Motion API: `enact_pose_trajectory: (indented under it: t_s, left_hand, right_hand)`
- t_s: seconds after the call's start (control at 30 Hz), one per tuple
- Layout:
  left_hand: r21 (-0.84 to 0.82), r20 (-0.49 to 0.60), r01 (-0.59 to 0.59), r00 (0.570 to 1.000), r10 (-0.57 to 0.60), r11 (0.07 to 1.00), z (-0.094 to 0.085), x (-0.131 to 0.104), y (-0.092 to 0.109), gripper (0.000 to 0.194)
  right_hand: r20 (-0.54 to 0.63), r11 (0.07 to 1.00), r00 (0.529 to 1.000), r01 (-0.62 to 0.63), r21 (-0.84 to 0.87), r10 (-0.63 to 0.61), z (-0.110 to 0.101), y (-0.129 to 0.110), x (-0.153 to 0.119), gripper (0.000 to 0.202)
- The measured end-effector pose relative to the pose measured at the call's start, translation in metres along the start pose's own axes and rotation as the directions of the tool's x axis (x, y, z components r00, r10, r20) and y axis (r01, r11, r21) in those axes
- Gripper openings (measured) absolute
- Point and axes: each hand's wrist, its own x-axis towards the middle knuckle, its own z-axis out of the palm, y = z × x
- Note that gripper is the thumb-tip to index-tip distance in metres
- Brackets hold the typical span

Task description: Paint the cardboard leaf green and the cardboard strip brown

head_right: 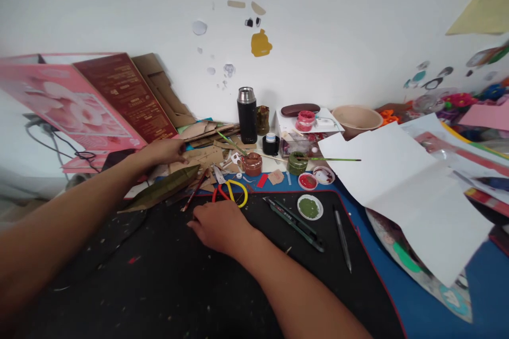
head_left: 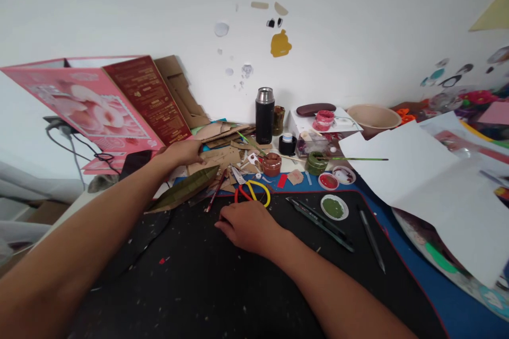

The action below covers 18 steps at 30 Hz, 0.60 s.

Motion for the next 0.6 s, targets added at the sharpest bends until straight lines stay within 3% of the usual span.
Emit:
enact_pose_trajectory:
  t_s: [0.33,0.47,0.53,0.6]
  left_hand:
    - [0.180,-0.047,0.056,0.998,-0.048,0.982,-0.031,-0.032,0.013,0.030]
    - [0.247,-0.153,-0.002,0.987,0.041,0.969,-0.042,-0.046,0.022,0.025]
    - [0.218,-0.222,-0.001,0.974,0.051,0.976,-0.047,-0.056,0.025,0.026]
    - [0.072,-0.294,0.047,0.956,-0.024,0.996,-0.051,-0.067,0.029,0.030]
  right_hand:
    - [-0.004,1.000,1.000,0.012,-0.013,-0.012,-0.001,0.000,0.001,0.031]
    - [-0.003,1.000,1.000,0.005,0.002,-0.005,-0.002,0.001,0.001,0.031]
    - [-0.015,1.000,1.000,-0.003,0.028,0.003,-0.001,0.002,0.001,0.032]
    - [-0.048,0.997,0.999,-0.010,0.080,0.014,0.001,0.003,0.001,0.031]
